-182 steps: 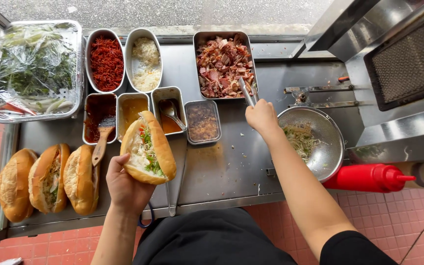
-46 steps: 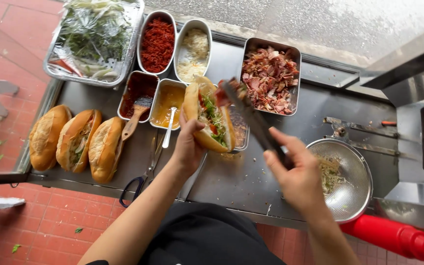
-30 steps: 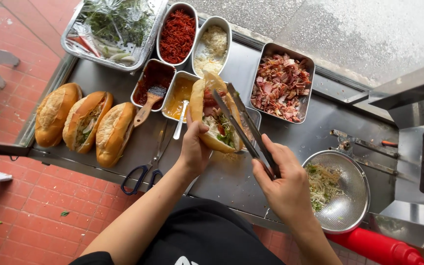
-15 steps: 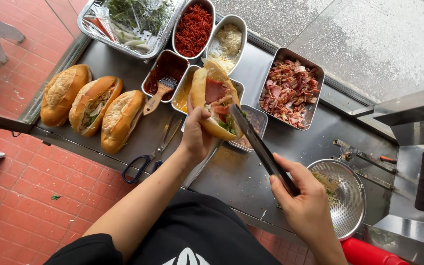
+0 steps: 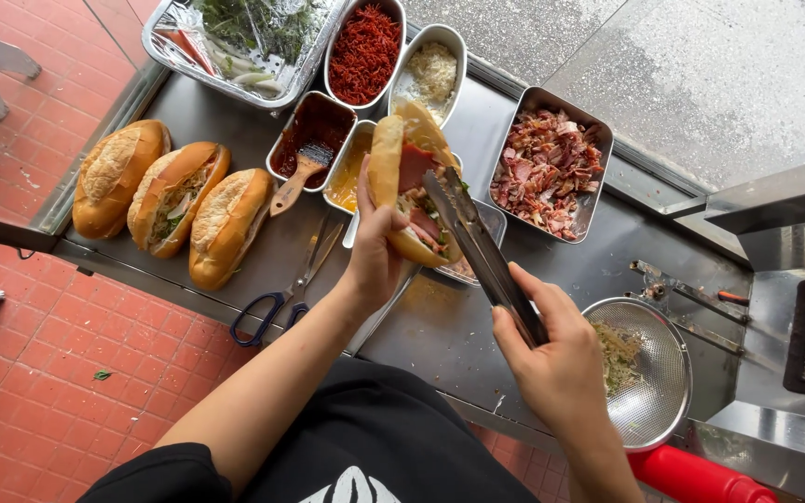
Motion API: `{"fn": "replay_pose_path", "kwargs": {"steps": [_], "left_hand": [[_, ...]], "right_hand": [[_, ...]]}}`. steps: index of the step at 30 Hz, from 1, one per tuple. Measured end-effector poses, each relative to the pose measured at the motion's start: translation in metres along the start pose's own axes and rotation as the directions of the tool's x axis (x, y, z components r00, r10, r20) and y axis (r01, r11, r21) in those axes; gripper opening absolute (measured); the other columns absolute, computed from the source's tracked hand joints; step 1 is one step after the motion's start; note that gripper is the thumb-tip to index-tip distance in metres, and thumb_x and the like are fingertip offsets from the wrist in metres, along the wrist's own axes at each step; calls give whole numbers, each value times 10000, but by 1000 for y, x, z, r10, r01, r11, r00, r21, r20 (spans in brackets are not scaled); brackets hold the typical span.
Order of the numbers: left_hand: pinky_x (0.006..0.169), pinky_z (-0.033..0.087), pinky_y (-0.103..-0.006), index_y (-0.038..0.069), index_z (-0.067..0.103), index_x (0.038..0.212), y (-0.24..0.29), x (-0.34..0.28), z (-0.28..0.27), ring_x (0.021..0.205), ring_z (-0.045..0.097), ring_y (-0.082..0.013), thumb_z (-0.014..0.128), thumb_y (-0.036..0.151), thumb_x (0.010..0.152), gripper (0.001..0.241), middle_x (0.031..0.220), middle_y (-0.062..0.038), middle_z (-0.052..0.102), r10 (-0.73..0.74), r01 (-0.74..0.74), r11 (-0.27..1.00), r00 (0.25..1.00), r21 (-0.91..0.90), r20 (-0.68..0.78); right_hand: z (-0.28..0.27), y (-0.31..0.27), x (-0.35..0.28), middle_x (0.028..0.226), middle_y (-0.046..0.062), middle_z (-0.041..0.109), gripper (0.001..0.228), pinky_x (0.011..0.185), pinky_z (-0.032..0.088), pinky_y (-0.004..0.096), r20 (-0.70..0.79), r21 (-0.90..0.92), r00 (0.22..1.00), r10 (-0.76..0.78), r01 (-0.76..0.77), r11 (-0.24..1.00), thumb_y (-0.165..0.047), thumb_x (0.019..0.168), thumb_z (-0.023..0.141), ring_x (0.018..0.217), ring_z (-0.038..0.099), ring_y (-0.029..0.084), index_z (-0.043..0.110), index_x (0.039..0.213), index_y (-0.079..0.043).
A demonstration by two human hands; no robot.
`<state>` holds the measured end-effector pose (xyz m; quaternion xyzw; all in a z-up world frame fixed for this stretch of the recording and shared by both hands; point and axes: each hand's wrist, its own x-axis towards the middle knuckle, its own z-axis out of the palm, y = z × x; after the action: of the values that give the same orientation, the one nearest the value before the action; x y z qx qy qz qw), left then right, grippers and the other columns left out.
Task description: Preparing and toasting a Banh Mi sandwich at a stall.
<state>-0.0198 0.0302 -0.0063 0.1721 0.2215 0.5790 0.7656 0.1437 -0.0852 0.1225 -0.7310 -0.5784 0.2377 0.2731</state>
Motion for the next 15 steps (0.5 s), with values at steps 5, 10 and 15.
{"fn": "replay_pose_path", "kwargs": {"steps": [5,10,15], "left_hand": [[721,610,-404,297,57,1640,-7,-2,-4,814,638,-290,412,52,794,949,1428,-231,486,-14,13,1000,999,25,32],[738,617,-395,295,69,1646,-6,-3,-5,867,645,-280,415,36,791,957,1435,-238,467,-49,49,999,999,-11,-3],[750,612,-394,277,49,1643,-3,-7,-3,911,652,-286,417,43,787,960,1501,-220,439,-71,69,997,993,28,98]], "right_hand": [[6,-6,1,880,22,697,443,554,511,250,-24,40,1000,14,-13,999,-118,861,741,629,617,70,692,1299,-77],[10,14,3,833,3,688,446,515,468,244,-27,64,999,38,-36,997,-107,868,744,582,567,51,691,1309,-77],[24,35,5,765,48,663,496,503,412,249,105,234,970,220,-239,942,-126,899,744,574,517,55,680,1391,-100]]}}
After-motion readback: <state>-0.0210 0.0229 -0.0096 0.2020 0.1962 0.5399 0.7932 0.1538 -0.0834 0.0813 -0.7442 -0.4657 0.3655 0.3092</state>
